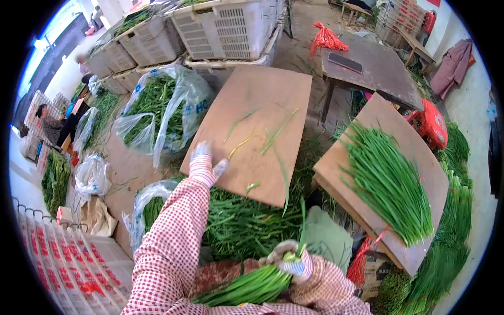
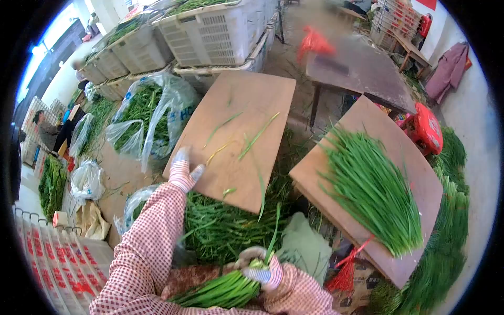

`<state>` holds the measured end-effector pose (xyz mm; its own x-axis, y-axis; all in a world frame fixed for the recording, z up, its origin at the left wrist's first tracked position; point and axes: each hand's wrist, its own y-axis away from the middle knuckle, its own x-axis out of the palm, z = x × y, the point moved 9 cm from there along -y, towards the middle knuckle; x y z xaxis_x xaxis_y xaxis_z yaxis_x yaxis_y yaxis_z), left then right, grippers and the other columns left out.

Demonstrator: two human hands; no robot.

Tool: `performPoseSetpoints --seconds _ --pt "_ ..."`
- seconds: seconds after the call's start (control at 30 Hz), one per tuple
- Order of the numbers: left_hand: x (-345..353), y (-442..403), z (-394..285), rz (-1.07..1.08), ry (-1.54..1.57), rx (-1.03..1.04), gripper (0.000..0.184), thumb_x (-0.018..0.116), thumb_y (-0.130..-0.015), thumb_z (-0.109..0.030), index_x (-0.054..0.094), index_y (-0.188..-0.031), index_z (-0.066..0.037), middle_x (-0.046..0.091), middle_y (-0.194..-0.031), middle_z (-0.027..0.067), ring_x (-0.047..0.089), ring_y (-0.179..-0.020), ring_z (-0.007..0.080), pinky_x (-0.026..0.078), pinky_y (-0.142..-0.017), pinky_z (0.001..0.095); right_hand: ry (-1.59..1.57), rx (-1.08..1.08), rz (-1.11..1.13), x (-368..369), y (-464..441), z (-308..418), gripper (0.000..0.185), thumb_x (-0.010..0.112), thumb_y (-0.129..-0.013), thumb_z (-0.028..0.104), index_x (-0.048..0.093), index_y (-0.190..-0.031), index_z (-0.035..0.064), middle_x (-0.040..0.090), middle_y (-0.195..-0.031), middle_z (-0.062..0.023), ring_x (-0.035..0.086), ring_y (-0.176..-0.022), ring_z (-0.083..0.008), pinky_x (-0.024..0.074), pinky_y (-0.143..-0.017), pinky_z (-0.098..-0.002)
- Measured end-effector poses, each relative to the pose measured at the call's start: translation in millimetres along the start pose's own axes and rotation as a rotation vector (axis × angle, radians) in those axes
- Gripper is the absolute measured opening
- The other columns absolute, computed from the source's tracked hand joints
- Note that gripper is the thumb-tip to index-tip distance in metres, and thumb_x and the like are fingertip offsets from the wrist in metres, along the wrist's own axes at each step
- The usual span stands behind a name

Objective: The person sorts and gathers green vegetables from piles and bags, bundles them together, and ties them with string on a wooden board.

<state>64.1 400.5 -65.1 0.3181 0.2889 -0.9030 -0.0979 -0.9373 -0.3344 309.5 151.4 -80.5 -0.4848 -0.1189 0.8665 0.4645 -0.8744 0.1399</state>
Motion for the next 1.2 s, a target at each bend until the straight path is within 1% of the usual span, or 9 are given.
performPoseSetpoints --seconds 0.2,0.27,0.37,0.43,0.57,0.63,0.77,0.97,1.2 --pt "61.0 -131.5 -56.7 0.148 0.09 -0.061 0.066 0.072 -0.076 -0.032 0.048 -0.129 0.0 0.054 -0.122 0.0257 0.05 -0.113 0.0424 0.041 -0.097 0.0472 0.206 -0.092 0.0 -7.1 -15.6 38.7 0.028 0.068 -0.082 -0.004 0.056 -0.106 0.0013 0.061 -0.096 -0.0143 0.063 -0.097 -0.0298 0.0453 -0.097 -0.0585" --pt "80.3 -149.0 -112.4 0.176 0.101 0.121 0.055 0.071 -0.077 -0.025 0.053 -0.124 -0.004 0.057 -0.117 0.0218 0.053 -0.108 0.0413 0.044 -0.092 0.0466 0.199 -0.064 -0.154 0.9 -25.5 48.1 0.038 0.078 -0.076 0.021 0.06 -0.103 0.0018 0.064 -0.096 -0.0117 0.062 -0.088 -0.0199 0.0505 -0.078 -0.0344" --pt "100.7 -86.1 -175.8 0.392 0.137 0.446 0.063 0.063 -0.082 -0.04 0.049 -0.134 -0.007 0.042 -0.143 0.0192 0.033 -0.137 0.0353 0.023 -0.115 0.0434 0.26 -0.027 -0.169 4.0 -24.5 54.6 0.035 0.076 -0.076 0.02 0.06 -0.101 0.001 0.065 -0.095 -0.0081 0.061 -0.086 -0.0159 0.0488 -0.076 -0.0305" --pt "69.9 -17.4 -195.8 0.471 0.157 0.591 0.068 0.066 -0.079 -0.038 0.046 -0.134 -0.005 0.041 -0.142 0.0189 0.035 -0.134 0.036 0.026 -0.113 0.0446 0.188 -0.165 -0.088 -3.2 -20.3 47.1 0.024 0.068 -0.083 0.0 0.055 -0.103 0.0014 0.061 -0.09 -0.0131 0.063 -0.097 -0.0294 0.0485 -0.093 -0.0572" --pt "9.8 132.3 -178.2 0.68 0.379 0.79 0.066 0.068 -0.081 -0.041 0.048 -0.132 -0.003 0.046 -0.137 0.0205 0.045 -0.126 0.0368 0.037 -0.104 0.0455 0.146 -0.116 -0.194 -1.6 -15.8 56.1 0.027 0.07 -0.082 0.002 0.057 -0.104 0.0081 0.061 -0.088 -0.0085 0.063 -0.093 -0.0276 0.0498 -0.092 -0.054" --pt "2.7 184.7 -124.7 1.333 0.461 0.236 0.052 0.062 -0.089 -0.037 0.054 -0.129 -0.005 0.059 -0.122 0.0218 0.059 -0.112 0.0336 0.047 -0.096 0.04 -0.121 -0.186 -0.263 3.2 -18.1 76.4 0.03 0.074 -0.079 0.006 0.059 -0.104 0.0131 0.061 -0.088 -0.0061 0.063 -0.093 -0.0265 0.0524 -0.087 -0.0499" --pt "-106.3 171.2 -6.1 0.548 0.495 -0.356 0.033 0.069 -0.085 -0.014 0.064 -0.116 -0.004 0.067 -0.109 0.0116 0.063 -0.098 0.0191 0.051 -0.087 0.0328 -0.106 -0.533 -0.026 61.8 -27.2 179.3 0.031 0.072 -0.079 0.006 0.06 -0.106 0.0135 0.059 -0.078 -0.0033 0.063 -0.077 -0.0222 0.0542 -0.081 -0.0408" --pt "-335.7 190.3 18.0 -0.5 0.534 -0.305 0.021 0.062 -0.089 -0.004 0.064 -0.109 0.003 0.069 -0.099 0.009 0.064 -0.09 0.0151 0.051 -0.082 0.0285 0.931 -0.683 -0.225 105.3 -112.6 208.4 0.03 0.072 -0.076 0.004 0.062 -0.104 0.0013 0.058 -0.081 -0.0033 0.054 -0.071 -0.0122 0.048 -0.068 -0.0256" --pt "-232.6 232.3 -201.5 0.881 1.974 -0.315 0.123 0.057 -0.064 -0.082 0.02 -0.146 0.001 0.04 -0.139 0.0322 0.043 -0.127 0.0453 0.033 -0.105 0.0613 1.16 -1.011 0.301 280.4 -69.2 150.6 0.02 0.067 -0.08 -0.001 0.063 -0.098 0.0049 0.059 -0.08 0.0011 0.056 -0.071 -0.0095 0.0481 -0.065 -0.0254"
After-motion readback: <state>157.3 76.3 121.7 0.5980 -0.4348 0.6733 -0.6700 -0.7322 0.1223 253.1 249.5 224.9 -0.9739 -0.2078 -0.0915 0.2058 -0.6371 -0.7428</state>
